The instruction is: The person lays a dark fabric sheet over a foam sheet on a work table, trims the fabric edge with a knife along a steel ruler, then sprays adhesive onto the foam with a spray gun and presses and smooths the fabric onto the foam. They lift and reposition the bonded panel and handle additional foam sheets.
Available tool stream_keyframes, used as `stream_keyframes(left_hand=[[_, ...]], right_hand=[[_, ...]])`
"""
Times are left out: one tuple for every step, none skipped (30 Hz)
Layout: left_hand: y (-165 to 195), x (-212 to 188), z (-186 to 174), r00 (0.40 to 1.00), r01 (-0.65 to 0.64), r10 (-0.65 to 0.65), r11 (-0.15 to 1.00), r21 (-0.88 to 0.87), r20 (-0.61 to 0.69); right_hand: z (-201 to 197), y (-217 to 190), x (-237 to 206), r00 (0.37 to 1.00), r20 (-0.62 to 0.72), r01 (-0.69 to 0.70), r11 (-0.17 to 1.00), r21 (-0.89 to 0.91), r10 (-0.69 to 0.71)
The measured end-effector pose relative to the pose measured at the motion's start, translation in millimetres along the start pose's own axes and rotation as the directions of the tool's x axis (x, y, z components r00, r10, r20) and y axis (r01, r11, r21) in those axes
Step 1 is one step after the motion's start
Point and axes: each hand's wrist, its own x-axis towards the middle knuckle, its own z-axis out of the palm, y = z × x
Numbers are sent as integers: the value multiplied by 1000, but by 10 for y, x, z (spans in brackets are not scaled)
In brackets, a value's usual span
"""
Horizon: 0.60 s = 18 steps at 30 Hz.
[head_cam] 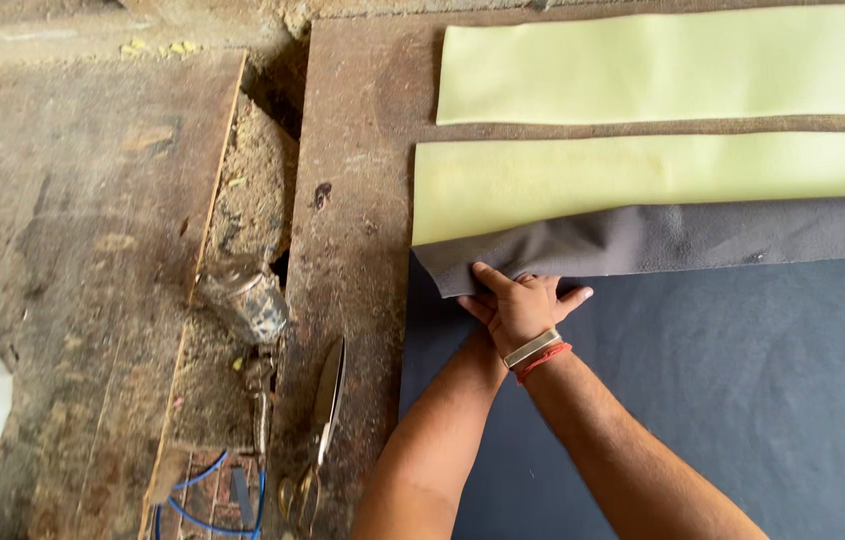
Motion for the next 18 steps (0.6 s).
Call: stream_keyframes(left_hand=[[-126,111,60,999,26,-32,988,-153,-36],[-241,212,100,995,46,-73,942,-331,-70],[-357,293,150,988,38,-114,835,-548,-105],[-492,391,200,982,-8,-136,651,-759,-127],[-594,441,242,977,-40,-163,487,-873,-136],[-687,463,305,972,-45,-198,383,-923,-130],[-767,490,352,967,-39,-226,320,-947,-117],[-854,524,410,965,-8,-246,311,-951,-89],[-935,561,470,961,23,-267,308,-951,-64],[-1007,598,532,961,50,-275,298,-953,-36],[-1071,644,592,953,84,-302,324,-942,-19],[-1126,691,650,951,112,-309,323,-940,7],[-1182,751,705,947,140,-319,322,-936,32],[-1234,811,766,943,169,-328,322,-932,58],[-1275,872,817,937,195,-339,315,-929,82],[-1304,932,857,932,218,-348,310,-926,103],[-1323,983,889,927,236,-356,307,-922,119],[-1324,1018,907,924,253,-357,306,-918,135]], right_hand=[[3,-8,142,997,76,-2,999,-50,5],[-23,-39,289,989,150,-1,995,-100,16],[-89,-80,416,974,223,5,989,-150,29],[-206,-138,503,967,236,169,930,-326,-94],[-362,-213,554,941,267,319,814,-486,-210],[-509,-287,594,897,313,442,646,-622,-312],[-641,-363,625,801,405,567,342,-749,-441],[-768,-450,639,681,526,608,-6,-794,-510],[-848,-528,671,554,658,563,-353,-747,-510],[-900,-617,718,584,665,491,-449,-746,-466],[-945,-718,767,617,665,418,-541,-730,-422],[-965,-818,834,650,657,342,-626,-701,-381],[-949,-947,953,668,638,330,-617,-715,-382],[-914,-1096,1109,686,619,319,-607,-728,-382],[-888,-1223,1254,706,597,305,-597,-742,-381],[-873,-1335,1396,709,599,307,-602,-737,-372],[-861,-1449,1541,712,599,307,-605,-735,-366],[-861,-1552,1669,715,598,305,-608,-733,-362]])
